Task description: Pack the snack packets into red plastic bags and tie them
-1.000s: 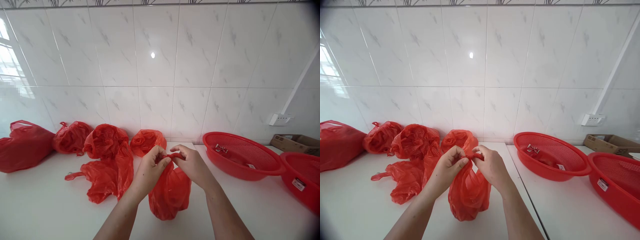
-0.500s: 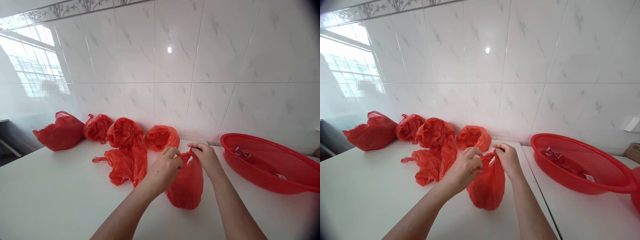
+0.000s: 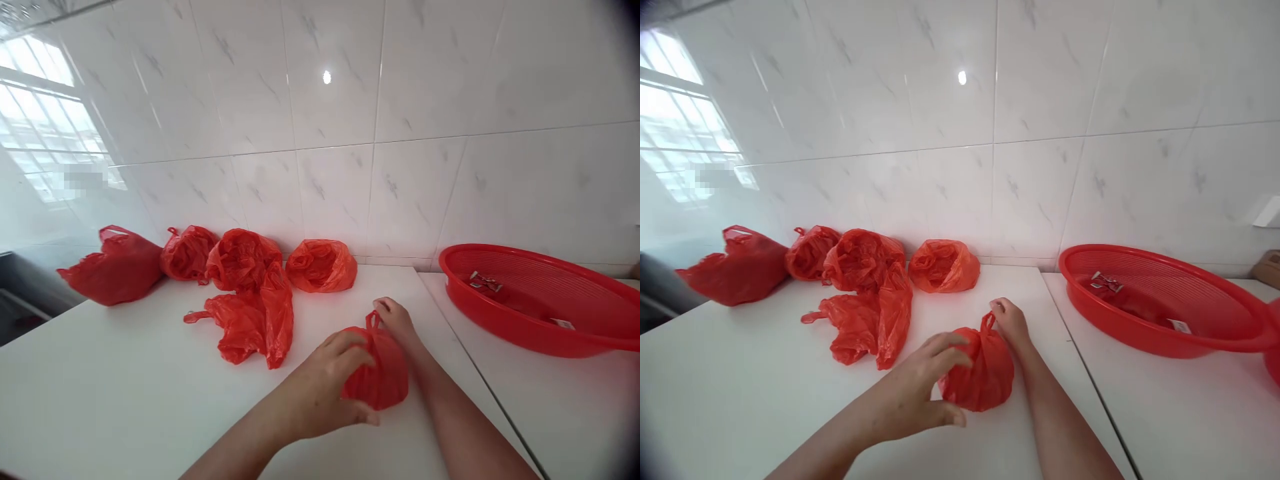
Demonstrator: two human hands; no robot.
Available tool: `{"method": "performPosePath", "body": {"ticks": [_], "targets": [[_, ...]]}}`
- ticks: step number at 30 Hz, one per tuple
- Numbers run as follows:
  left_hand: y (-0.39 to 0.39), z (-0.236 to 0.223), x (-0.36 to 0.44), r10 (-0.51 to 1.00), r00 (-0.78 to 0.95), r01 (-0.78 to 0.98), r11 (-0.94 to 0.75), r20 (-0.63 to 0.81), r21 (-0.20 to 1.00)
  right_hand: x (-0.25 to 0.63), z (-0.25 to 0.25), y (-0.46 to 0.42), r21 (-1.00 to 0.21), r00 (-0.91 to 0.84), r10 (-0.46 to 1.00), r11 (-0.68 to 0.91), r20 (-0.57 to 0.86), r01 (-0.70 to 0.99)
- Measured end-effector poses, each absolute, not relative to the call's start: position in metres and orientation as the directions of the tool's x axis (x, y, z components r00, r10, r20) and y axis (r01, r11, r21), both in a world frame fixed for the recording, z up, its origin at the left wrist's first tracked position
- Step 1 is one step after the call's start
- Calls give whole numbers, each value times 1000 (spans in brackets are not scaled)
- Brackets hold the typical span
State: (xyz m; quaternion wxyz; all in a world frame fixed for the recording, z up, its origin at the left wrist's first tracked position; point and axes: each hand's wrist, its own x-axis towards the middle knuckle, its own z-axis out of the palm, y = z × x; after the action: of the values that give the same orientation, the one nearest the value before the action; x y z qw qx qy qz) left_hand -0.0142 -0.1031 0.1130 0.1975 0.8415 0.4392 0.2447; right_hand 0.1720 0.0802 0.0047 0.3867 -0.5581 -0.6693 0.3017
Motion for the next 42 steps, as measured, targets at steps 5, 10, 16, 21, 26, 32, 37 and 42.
{"method": "performPosePath", "body": {"ticks": [5,10,16,21,26,32,37,42], "targets": [[-81,87,-2,867,422,749,-499,267,436,175,-5,85,-820,-73,976,214,207,530],[-87,74,-18,812,572,697,-554,112,457,176,-10,92,-762,-70,983,174,167,624],[-137,107,-81,904,220,727,-402,366,557,148,-6,75,-543,-149,933,315,329,778],[-169,118,-148,609,-419,845,-9,674,534,84,-4,35,-220,-461,632,707,623,672],[-166,101,-195,351,-661,747,395,663,535,41,1,-13,-28,-691,307,923,655,383],[-137,51,-206,505,-630,755,576,591,312,38,2,-20,-101,-799,313,947,513,305],[-102,21,-180,857,-366,905,236,362,355,42,-1,-15,-227,-773,433,902,464,368],[-58,-1,-164,949,-269,922,205,163,327,60,0,-18,-282,-736,507,862,448,422]]}}
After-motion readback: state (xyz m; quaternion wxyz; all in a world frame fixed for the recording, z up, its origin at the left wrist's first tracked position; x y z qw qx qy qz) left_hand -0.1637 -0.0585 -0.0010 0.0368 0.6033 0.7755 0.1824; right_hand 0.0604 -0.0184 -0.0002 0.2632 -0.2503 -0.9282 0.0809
